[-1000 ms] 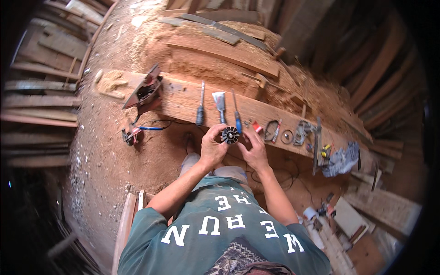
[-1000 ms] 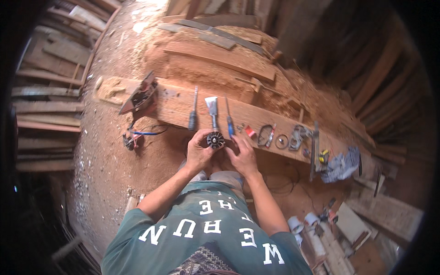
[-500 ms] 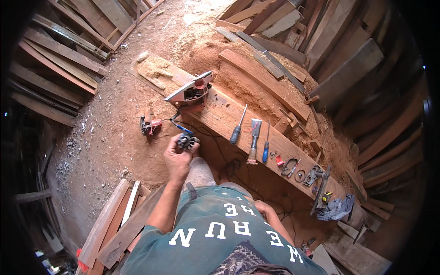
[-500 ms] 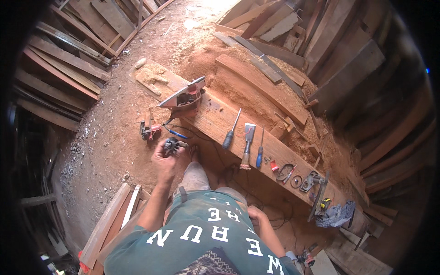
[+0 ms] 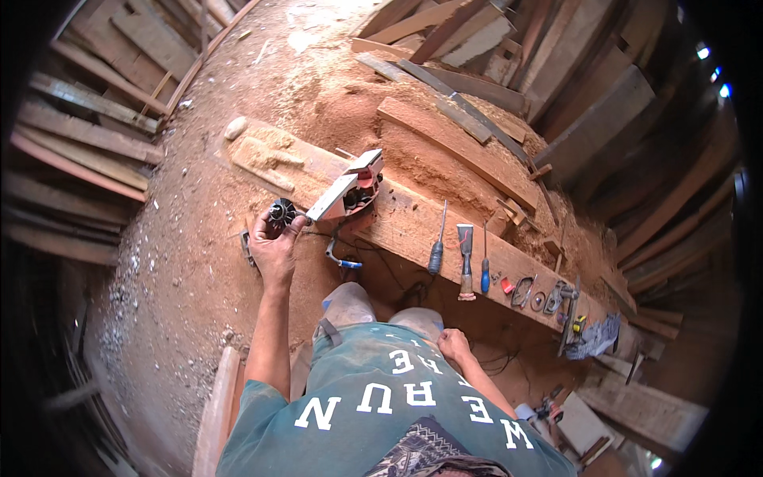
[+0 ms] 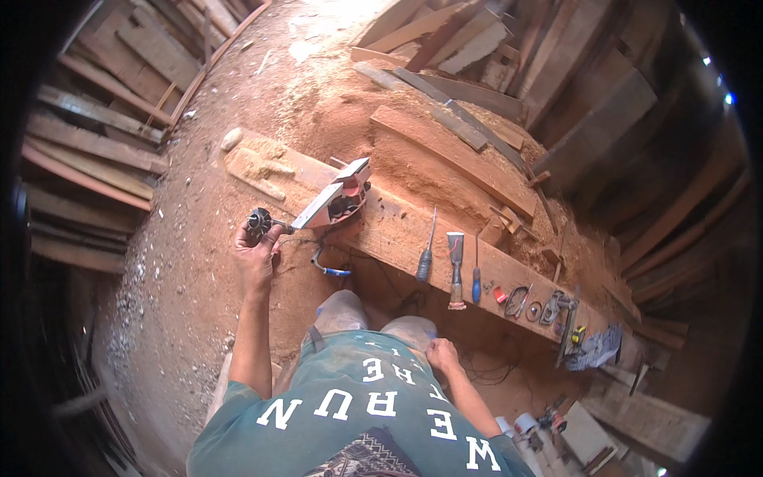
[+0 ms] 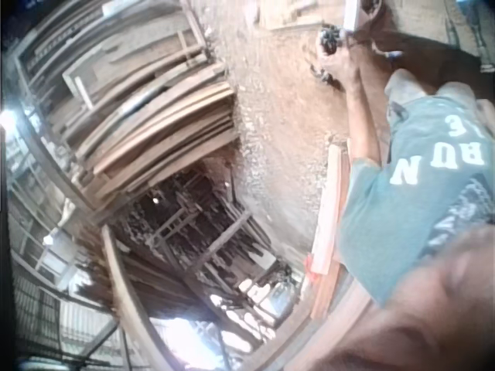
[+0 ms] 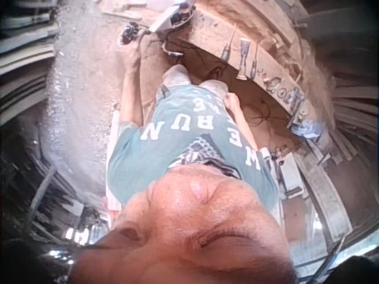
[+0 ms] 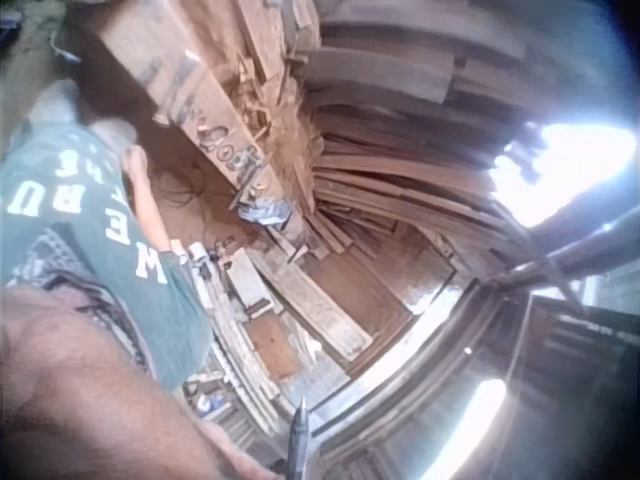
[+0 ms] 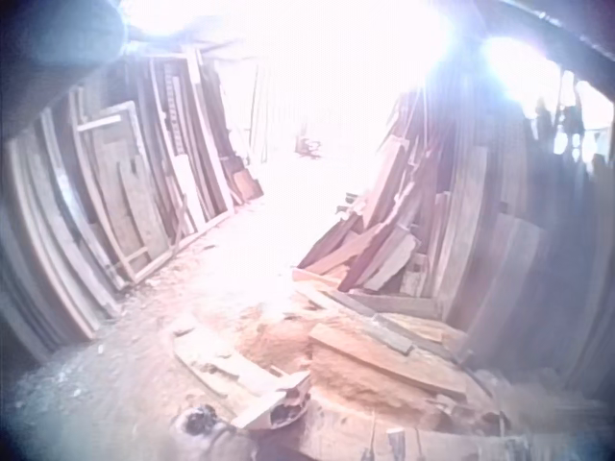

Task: The person applies adhesive from a small tube to a circular mechanical part and assembles several metal components, including a gear, by hand. They work on a wooden workbench covered in sawdust in a workshop environment.

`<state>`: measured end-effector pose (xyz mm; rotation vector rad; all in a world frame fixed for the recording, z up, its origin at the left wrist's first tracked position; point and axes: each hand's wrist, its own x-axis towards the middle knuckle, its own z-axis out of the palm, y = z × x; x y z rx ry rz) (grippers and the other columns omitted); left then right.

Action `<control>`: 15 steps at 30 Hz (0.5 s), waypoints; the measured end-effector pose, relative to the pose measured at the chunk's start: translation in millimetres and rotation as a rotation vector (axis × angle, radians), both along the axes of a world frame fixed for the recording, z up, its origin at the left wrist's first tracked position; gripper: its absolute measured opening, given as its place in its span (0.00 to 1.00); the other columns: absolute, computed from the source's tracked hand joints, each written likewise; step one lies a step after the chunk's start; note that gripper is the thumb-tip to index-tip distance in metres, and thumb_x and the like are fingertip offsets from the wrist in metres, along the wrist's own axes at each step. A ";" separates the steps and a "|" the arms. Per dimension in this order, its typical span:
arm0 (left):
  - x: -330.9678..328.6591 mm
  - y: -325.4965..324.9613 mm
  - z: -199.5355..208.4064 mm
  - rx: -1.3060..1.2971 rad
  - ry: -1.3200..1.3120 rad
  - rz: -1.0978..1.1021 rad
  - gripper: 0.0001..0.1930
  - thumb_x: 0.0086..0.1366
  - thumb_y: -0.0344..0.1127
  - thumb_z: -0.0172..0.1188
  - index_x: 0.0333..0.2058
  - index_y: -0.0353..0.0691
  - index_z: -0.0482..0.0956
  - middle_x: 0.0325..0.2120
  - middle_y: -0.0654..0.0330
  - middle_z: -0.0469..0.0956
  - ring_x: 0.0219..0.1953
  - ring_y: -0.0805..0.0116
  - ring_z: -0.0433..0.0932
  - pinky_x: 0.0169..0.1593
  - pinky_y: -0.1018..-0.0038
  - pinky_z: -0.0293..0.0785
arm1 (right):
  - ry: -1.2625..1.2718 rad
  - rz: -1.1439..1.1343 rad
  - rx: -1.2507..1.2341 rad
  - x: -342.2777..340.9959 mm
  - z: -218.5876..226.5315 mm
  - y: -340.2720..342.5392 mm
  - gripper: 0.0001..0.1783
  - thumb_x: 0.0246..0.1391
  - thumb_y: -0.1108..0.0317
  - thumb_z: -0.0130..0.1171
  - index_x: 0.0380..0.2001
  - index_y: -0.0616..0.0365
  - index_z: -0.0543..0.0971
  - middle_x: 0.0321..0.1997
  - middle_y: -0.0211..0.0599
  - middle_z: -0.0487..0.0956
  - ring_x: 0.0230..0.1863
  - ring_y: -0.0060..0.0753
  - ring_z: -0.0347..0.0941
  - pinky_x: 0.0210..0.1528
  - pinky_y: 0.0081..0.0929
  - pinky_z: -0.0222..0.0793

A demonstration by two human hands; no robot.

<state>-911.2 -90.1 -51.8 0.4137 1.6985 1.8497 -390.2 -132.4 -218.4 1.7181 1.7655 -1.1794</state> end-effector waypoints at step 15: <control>115.7 105.9 -18.2 0.208 0.115 -0.579 0.40 0.64 0.19 0.80 0.71 0.33 0.68 0.57 0.55 0.85 0.56 0.67 0.86 0.63 0.68 0.83 | 0.094 -0.708 0.114 -18.0 -19.1 -132.5 0.22 0.65 0.54 0.65 0.54 0.56 0.90 0.56 0.56 0.89 0.61 0.58 0.86 0.65 0.47 0.80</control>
